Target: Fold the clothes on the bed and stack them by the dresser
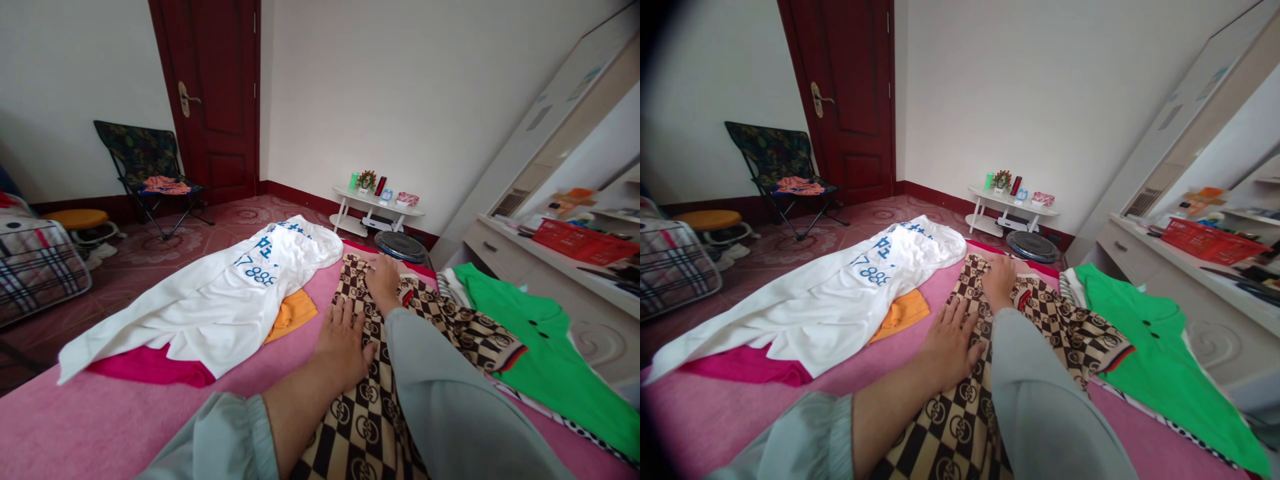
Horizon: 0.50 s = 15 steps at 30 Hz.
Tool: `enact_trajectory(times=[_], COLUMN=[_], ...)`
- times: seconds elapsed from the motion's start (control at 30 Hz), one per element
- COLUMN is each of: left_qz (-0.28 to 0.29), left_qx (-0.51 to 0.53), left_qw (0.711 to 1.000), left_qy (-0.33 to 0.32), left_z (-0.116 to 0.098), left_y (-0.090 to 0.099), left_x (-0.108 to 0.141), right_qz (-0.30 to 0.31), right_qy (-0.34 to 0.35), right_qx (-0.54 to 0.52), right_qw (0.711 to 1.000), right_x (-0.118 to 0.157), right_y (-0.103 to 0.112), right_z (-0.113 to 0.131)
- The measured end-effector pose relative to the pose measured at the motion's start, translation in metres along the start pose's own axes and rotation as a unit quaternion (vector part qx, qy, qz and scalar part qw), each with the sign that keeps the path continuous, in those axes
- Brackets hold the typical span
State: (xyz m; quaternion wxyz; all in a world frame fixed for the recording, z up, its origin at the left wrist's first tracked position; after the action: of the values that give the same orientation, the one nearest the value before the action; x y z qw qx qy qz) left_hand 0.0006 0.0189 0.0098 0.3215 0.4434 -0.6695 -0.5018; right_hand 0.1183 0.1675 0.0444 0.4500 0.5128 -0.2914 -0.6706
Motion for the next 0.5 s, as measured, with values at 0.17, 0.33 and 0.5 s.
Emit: enact_trajectory(times=[0.17,0.33,0.5], left_qz=[0.005,0.024,0.031], left_qx=[0.000,-0.004,0.000], left_qw=[1.000,1.000,1.000], left_qy=[0.003,0.003,0.005], left_z=[0.000,0.000,0.000], left_y=[0.001,0.001,0.002], left_x=[0.000,-0.001,-0.001], right_qz=[0.035,0.037,0.163], right_qy=[0.206,0.168,0.162], right_qx=[0.009,-0.102,-0.189], right_qw=[0.978,0.980,0.955], right_x=[0.005,-0.021,-0.045], right_y=[-0.008,-0.024,-0.048], right_z=[0.028,0.026,0.023])
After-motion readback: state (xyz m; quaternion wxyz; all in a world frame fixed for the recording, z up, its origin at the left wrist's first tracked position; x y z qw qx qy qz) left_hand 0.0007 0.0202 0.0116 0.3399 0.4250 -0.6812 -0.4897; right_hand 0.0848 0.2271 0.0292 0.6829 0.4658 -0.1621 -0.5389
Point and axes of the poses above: each hand's wrist, its own x-axis away from the middle knuckle, its own y-axis out of the back of the hand, z = x × y, the point moved 4 cm from there along -x, towards the middle knuckle, and after that the axes turned 9 degrees about z, right-handed, at the moved point
